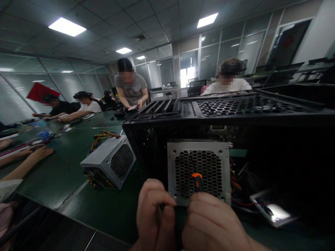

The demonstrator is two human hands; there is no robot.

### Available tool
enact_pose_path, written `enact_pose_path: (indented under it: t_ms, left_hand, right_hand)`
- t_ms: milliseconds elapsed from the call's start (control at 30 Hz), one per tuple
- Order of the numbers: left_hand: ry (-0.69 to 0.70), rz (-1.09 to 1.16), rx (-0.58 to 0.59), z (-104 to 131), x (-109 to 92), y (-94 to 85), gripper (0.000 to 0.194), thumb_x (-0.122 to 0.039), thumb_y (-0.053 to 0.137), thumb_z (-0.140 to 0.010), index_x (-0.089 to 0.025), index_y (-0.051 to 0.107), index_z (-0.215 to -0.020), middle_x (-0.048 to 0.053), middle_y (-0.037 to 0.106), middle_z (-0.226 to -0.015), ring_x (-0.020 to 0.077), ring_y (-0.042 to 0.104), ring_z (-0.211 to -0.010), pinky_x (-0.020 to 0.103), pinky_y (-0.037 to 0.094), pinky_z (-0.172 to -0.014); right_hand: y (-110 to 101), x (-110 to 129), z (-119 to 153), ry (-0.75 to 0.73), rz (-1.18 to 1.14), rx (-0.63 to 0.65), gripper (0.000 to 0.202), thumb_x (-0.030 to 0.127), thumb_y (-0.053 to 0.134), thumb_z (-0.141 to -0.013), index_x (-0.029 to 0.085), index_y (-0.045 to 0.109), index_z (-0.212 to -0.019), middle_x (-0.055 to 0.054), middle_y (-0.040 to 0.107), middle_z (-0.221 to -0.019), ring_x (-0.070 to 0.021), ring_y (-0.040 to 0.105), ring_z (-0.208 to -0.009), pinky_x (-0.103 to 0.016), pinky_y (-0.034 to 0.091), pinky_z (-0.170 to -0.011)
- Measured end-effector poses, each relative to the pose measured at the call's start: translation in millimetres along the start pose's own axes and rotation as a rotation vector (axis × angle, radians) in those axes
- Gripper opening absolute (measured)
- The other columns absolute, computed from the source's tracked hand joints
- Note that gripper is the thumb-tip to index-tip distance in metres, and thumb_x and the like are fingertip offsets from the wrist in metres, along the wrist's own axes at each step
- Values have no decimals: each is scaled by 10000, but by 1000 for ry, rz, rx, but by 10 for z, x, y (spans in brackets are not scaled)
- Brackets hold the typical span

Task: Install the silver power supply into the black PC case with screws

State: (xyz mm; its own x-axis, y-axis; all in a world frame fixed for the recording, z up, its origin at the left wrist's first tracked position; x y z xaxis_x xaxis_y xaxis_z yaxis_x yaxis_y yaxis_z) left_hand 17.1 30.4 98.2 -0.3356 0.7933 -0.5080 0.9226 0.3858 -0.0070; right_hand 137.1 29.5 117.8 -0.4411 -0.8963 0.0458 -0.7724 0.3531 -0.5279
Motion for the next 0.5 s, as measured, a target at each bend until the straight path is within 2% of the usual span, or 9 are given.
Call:
enact_pose_path:
  t_ms: [67,100,200,300,400,500]
  left_hand:
    - [38,24,51,-100,-104,-81,215,-347,484,-870,-232,560,-706,-16,461,-582,128,464,-568,244,422,-557]
    - [34,15,134,-146,-145,-102,223,-374,501,-860,-230,573,-706,-17,485,-569,123,480,-557,237,425,-545]
    - [-125,11,368,-236,-204,-133,323,-437,495,-855,-215,583,-637,-3,544,-544,116,515,-526,223,418,-503]
    - [-302,81,524,-253,-213,-150,415,-508,463,-848,-208,631,-615,29,584,-541,135,546,-510,235,415,-474]
    - [-395,160,552,-251,-203,-195,398,-560,527,-787,-226,704,-663,52,630,-564,165,589,-533,261,452,-505]
    - [-543,259,555,-240,-156,-258,269,-507,669,-696,-250,734,-655,52,651,-574,177,603,-550,281,475,-525]
  right_hand:
    - [-32,15,-45,1,5,-9,518,173,127,-1004,171,438,-589,32,449,-528,-80,401,-507,-234,338,-519]
    - [-52,26,-68,-17,0,-31,501,184,142,-1007,174,444,-607,37,449,-523,-84,398,-503,-246,330,-514]
    - [-100,49,-114,-57,-25,-79,505,214,135,-1013,176,443,-614,41,438,-498,-87,373,-470,-270,292,-475]
    - [-121,57,-105,-31,-32,-72,501,236,164,-1015,172,462,-618,36,450,-501,-85,384,-475,-270,286,-470]
    - [-128,56,-65,25,-56,-37,507,257,172,-1018,174,475,-621,30,457,-516,-82,405,-498,-255,301,-490]
    - [-137,50,-57,52,-56,19,493,234,174,-1015,181,488,-639,26,468,-533,-83,423,-514,-246,310,-510]
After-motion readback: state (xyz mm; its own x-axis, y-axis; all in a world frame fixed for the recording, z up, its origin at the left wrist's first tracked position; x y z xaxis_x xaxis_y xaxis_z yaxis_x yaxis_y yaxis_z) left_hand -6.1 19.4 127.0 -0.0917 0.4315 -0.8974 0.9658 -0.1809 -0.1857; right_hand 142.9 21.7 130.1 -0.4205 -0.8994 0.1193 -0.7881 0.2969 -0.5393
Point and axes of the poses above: each hand's wrist, its own z-axis away from the middle knuckle, its own y-axis out of the palm, x = y × z, the point moved 2 cm from there along -z, towards the middle knuckle
